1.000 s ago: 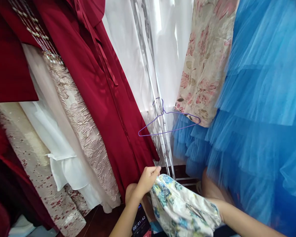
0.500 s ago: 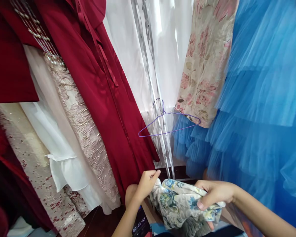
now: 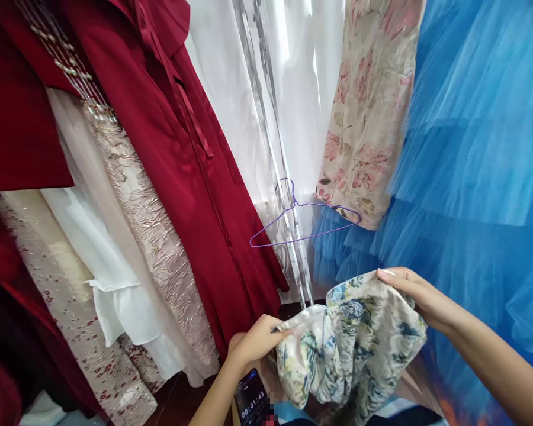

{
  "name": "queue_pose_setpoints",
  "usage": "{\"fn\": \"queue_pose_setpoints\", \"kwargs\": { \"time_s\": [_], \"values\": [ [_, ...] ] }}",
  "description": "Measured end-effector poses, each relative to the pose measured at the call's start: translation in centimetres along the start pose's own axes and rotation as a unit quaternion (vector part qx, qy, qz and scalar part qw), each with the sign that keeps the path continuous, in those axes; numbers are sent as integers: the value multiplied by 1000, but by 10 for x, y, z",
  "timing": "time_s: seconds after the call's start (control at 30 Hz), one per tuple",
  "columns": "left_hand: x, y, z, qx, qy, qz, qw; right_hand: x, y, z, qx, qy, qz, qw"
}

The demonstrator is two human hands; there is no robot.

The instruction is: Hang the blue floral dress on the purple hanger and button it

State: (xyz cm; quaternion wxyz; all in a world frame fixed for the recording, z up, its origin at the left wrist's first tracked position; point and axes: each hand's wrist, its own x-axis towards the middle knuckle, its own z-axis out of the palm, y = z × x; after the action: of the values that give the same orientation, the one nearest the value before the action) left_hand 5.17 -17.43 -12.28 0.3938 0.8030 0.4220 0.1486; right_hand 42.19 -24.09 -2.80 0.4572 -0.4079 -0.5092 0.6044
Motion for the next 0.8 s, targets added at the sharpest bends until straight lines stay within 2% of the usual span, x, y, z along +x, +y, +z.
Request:
{"fn": "queue_pose_setpoints", "kwargs": {
  "time_s": [0.1, 0.23, 0.4, 0.5, 0.63, 0.73, 0.8],
  "values": [
    [11, -22, -17, 146, 80, 46, 985, 11, 6, -2, 36, 9, 8, 999],
    [28, -39, -59, 243, 202, 38, 948, 38, 10, -3, -35, 25, -42, 998],
    [46, -24, -124, 267, 309, 69, 910, 84, 1, -8, -126, 68, -175, 974],
    [56, -9, -153, 248, 375, 89, 889, 115, -5, -11, -150, 90, -221, 960],
    [68, 4, -170, 226, 411, 68, 881, 153, -6, -15, -265, 128, -232, 927],
    [75, 6, -170, 208, 411, 32, 887, 173, 2, -16, -355, 133, -226, 897],
    [77, 3, -168, 197, 400, 8, 895, 179, 10, -16, -377, 126, -217, 892]
  ]
}}
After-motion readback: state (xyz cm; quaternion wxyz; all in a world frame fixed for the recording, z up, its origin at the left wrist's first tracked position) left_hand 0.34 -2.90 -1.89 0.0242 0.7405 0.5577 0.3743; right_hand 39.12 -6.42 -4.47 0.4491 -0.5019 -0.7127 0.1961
